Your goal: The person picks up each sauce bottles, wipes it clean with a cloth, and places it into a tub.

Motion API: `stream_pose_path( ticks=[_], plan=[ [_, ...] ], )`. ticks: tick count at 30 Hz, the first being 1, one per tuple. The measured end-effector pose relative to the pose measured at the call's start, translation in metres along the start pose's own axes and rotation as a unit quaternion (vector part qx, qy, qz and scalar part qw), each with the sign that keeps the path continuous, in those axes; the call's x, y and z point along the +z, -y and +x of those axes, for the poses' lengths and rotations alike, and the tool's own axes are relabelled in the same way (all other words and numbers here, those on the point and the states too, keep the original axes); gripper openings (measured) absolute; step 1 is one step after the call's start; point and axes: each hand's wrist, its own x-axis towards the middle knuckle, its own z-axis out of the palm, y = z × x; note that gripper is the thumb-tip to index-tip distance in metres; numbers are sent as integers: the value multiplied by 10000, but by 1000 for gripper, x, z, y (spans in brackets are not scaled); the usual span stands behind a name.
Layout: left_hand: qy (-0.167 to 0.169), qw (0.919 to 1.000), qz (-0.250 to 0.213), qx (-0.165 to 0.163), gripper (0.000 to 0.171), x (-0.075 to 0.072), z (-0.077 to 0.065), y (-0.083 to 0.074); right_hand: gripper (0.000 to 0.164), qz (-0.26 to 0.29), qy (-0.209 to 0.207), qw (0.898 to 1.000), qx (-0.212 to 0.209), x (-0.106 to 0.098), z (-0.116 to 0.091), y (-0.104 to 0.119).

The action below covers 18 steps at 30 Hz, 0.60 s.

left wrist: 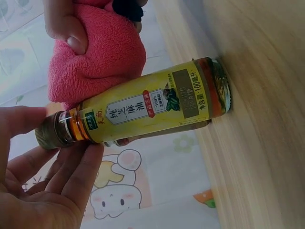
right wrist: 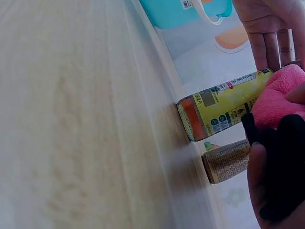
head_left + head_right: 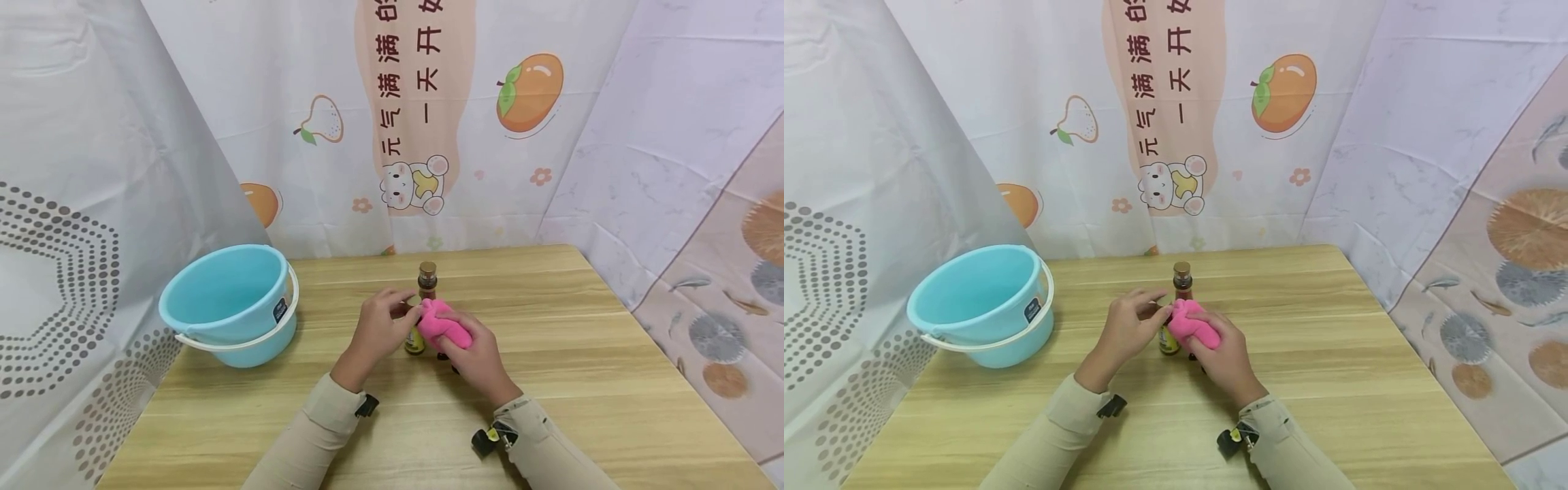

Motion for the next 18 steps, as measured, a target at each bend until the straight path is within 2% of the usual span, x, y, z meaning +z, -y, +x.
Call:
stream_pose_path(
  ticks=[2,7,14,18],
  plan=[
    [-36,10000,8,-41,30,1,0,1,32,-48,-19,10000,-41,-1,-1,7],
    [-119,9999,35,-20,31,3,1,1,30,-121,-51,9999,-36,-1,-1,7],
    [-115,9997,79,-222,32,2,1,0,30,-398,65,9991,89,2,5,-34],
    [-85,9990,33,-437,31,3,1,0,28,-455,246,9980,352,2,5,-38]
  ],
)
